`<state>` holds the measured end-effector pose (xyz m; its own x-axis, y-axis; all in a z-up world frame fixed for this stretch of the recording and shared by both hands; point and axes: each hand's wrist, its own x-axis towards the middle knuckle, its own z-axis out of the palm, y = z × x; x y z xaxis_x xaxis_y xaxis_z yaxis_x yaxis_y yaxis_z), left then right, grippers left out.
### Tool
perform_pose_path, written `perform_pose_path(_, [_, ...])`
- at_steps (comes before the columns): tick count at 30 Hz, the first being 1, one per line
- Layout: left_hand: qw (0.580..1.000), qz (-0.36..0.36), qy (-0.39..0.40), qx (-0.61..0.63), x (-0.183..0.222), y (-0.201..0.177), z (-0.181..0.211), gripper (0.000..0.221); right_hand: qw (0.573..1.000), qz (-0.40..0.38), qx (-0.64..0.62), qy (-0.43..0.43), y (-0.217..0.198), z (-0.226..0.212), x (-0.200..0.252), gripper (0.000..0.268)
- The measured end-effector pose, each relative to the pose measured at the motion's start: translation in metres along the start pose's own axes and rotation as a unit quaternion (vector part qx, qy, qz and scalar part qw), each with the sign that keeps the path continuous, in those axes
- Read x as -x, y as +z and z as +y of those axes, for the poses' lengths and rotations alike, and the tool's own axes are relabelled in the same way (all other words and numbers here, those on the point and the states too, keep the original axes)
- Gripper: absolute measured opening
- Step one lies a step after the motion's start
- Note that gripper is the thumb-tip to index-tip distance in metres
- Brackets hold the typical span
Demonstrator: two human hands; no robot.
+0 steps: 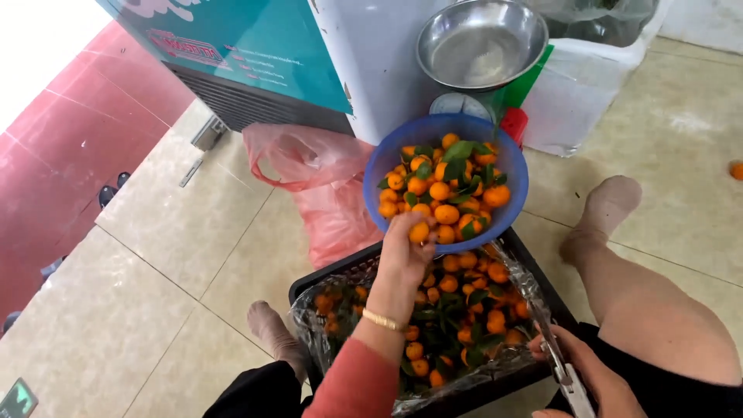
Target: Trimming the stems and leaves off oranges using garden shears and sorting them into a bowl.
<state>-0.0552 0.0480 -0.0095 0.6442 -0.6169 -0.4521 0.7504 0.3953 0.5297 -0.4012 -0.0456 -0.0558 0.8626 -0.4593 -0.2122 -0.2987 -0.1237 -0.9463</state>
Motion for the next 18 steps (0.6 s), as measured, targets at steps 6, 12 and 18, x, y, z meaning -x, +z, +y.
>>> perform_pose_path(6, [0.984, 0.005, 0.036, -0.177, -0.036, 0.07, 0.045, 0.087, 1.0, 0.005, 0.007, -0.012, -0.002, -0.006, 0.001, 0.12])
perform_pose_path(12, [0.962, -0.064, 0.056, -0.258, -0.013, -0.008, 0.074, 0.057, 0.999, -0.002, -0.003, 0.044, 0.003, -0.096, 0.019, 0.104])
perform_pose_path(18, [0.831, -0.062, -0.206, -0.512, 0.008, -0.117, 0.06, 0.037, 0.995, -0.004, 0.063, 0.077, 0.007, -0.108, 0.014, 0.103])
